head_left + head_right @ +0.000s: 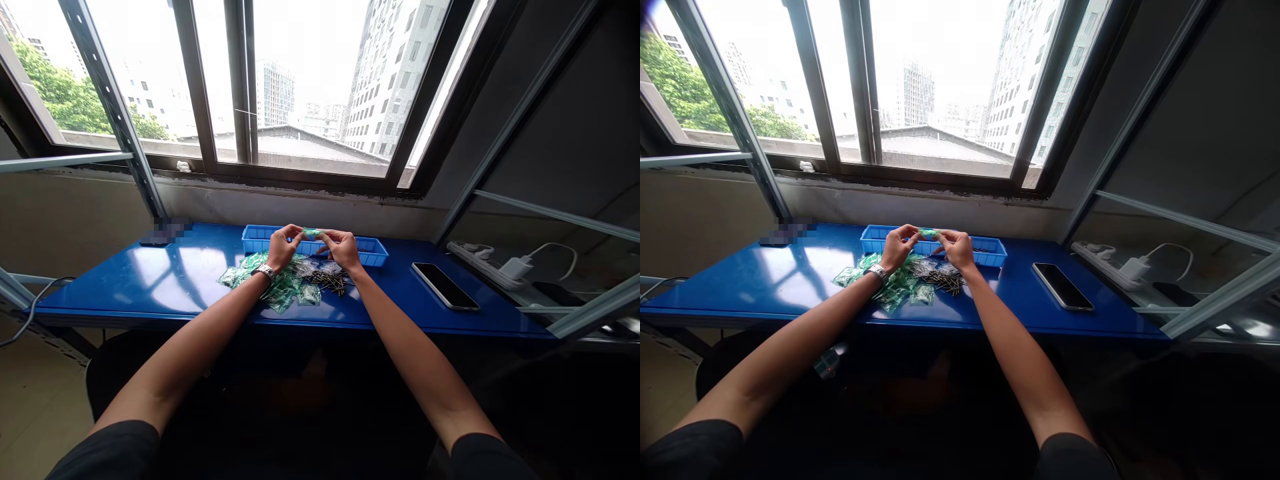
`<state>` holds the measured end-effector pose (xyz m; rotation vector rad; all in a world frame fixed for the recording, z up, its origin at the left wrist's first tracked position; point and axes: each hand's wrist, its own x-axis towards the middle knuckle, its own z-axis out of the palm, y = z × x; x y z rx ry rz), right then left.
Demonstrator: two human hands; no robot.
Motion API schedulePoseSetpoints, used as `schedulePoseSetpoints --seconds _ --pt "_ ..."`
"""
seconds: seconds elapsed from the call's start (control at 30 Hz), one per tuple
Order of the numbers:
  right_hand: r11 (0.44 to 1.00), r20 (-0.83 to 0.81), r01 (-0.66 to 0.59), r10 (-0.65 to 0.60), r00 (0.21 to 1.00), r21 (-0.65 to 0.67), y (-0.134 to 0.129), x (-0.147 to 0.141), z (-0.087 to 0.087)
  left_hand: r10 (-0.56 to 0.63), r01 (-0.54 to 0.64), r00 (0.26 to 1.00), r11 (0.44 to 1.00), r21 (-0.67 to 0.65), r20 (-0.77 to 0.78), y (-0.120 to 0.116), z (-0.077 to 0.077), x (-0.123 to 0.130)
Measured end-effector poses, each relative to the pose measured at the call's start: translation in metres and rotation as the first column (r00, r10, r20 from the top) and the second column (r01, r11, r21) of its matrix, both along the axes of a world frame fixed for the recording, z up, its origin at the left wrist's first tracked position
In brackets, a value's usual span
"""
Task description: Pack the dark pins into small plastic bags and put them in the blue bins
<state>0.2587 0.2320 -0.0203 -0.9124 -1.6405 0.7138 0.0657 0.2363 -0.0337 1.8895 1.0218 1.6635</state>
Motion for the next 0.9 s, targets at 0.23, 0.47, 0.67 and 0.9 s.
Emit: schedulePoseSetpoints --seconds 0.23,0.47,0.67,0.9 --pt "0.996 0.018 0.047 -0.048 0.999 0.07 0.0 0.001 -0.001 0.011 -0.007 0.998 0.999 0.045 -0.07 -0.001 0.001 -0.001" --pt "0.999 0.014 0.029 -0.03 0.999 0.043 -0.003 0.0 0.002 0.033 -0.031 0.997 0.999 0.028 -0.071 0.001 -0.001 0.0" --pt "0.998 0.038 0.05 -0.052 0.998 0.049 -0.005 -0.001 0.002 0.02 -0.02 1.0 1.0 0.0 -0.007 0.001 0.001 -0.001" --pt "0.998 0.047 0.048 -0.05 0.998 0.037 -0.006 0.0 0.004 0.173 -0.092 0.882 0.975 -0.2 0.438 0.024 -0.004 -0.018"
